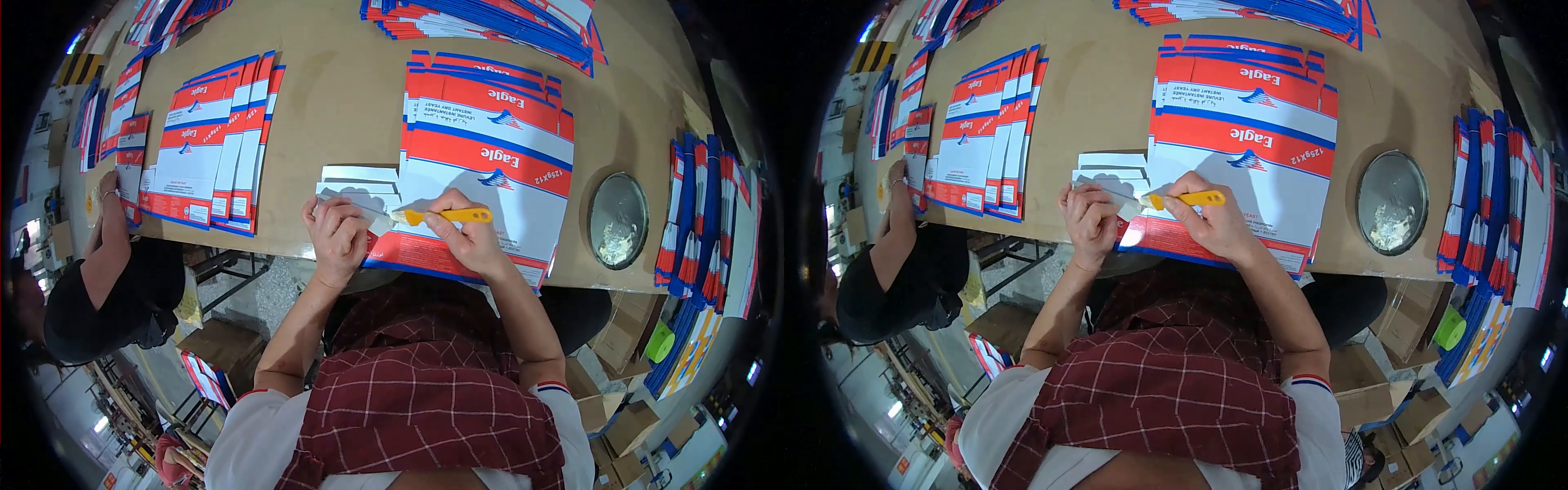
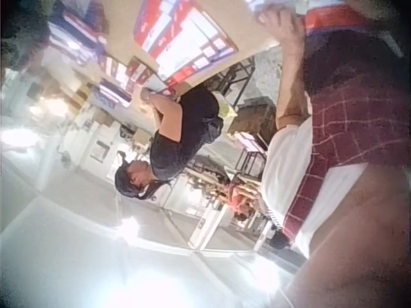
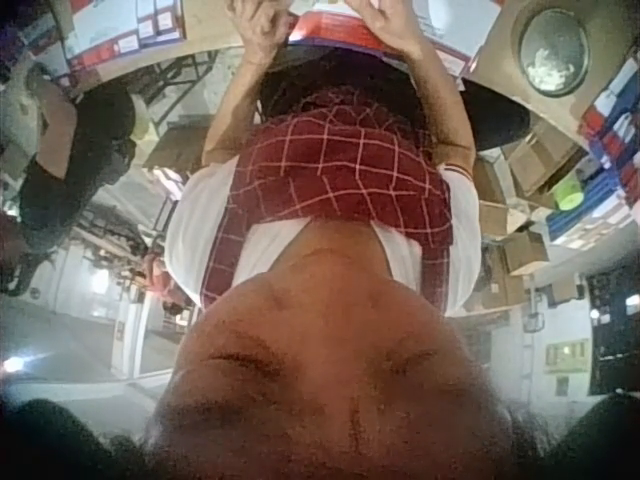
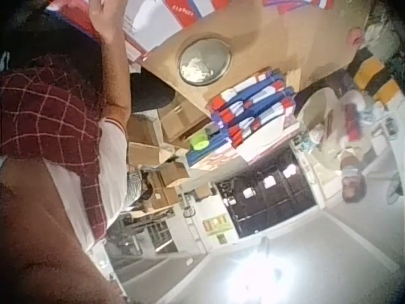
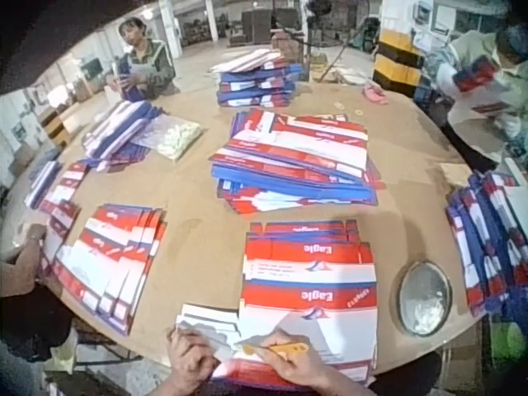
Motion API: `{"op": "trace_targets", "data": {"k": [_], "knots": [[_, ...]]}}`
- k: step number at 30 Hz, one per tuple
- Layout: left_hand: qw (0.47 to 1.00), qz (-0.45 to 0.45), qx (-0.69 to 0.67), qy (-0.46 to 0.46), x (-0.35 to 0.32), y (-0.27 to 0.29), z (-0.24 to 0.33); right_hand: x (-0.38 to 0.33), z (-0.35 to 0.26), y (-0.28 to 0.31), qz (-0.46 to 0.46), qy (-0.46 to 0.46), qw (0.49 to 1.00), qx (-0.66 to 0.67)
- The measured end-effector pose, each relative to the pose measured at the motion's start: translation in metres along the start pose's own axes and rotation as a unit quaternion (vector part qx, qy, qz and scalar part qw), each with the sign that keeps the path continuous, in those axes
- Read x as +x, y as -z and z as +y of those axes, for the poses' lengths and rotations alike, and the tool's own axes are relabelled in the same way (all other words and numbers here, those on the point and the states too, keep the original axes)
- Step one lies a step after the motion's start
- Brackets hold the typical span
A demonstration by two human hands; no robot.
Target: Applying glue to the edges of cardstock folders using a brush.
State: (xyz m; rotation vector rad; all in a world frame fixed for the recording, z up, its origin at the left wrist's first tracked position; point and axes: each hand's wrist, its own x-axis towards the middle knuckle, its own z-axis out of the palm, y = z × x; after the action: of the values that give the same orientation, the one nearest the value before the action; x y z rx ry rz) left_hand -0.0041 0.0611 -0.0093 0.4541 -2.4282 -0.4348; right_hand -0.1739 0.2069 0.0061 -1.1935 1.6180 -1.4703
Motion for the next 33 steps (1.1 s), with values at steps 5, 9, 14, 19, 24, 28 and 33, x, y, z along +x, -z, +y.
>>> {"op": "trace_targets", "data": {"k": [5, 9, 14, 19, 24, 28, 33], "knots": [[1.0, -0.001, -0.004, 0.002, -0.001, 0.0, 0.0, -0.007, 0.005, 0.001, 0.039, -0.035, 0.99, 0.133], [1.0, 0.001, -0.001, -0.002, -0.002, -0.001, 0.0, -0.005, 0.005, -0.006, 0.061, -0.03, 0.993, 0.101], [1.0, 0.004, 0.003, -0.004, -0.002, 0.001, 0.0, -0.001, -0.002, -0.003, 0.027, -0.006, 0.999, 0.024], [1.0, 0.002, -0.001, -0.005, 0.0, 0.0, -0.001, -0.003, 0.0, -0.003, 0.066, -0.005, 0.998, 0.012], [1.0, 0.003, 0.0, -0.008, -0.002, -0.001, -0.002, 0.0, -0.004, -0.004, 0.053, 0.014, 0.998, 0.015], [1.0, 0.002, -0.002, -0.007, -0.001, -0.001, -0.001, -0.003, 0.001, -0.003, 0.053, 0.014, 0.998, -0.014], [1.0, 0.004, 0.001, -0.006, -0.002, -0.001, -0.001, -0.002, -0.004, -0.004, 0.057, 0.009, 0.998, 0.014]]}}
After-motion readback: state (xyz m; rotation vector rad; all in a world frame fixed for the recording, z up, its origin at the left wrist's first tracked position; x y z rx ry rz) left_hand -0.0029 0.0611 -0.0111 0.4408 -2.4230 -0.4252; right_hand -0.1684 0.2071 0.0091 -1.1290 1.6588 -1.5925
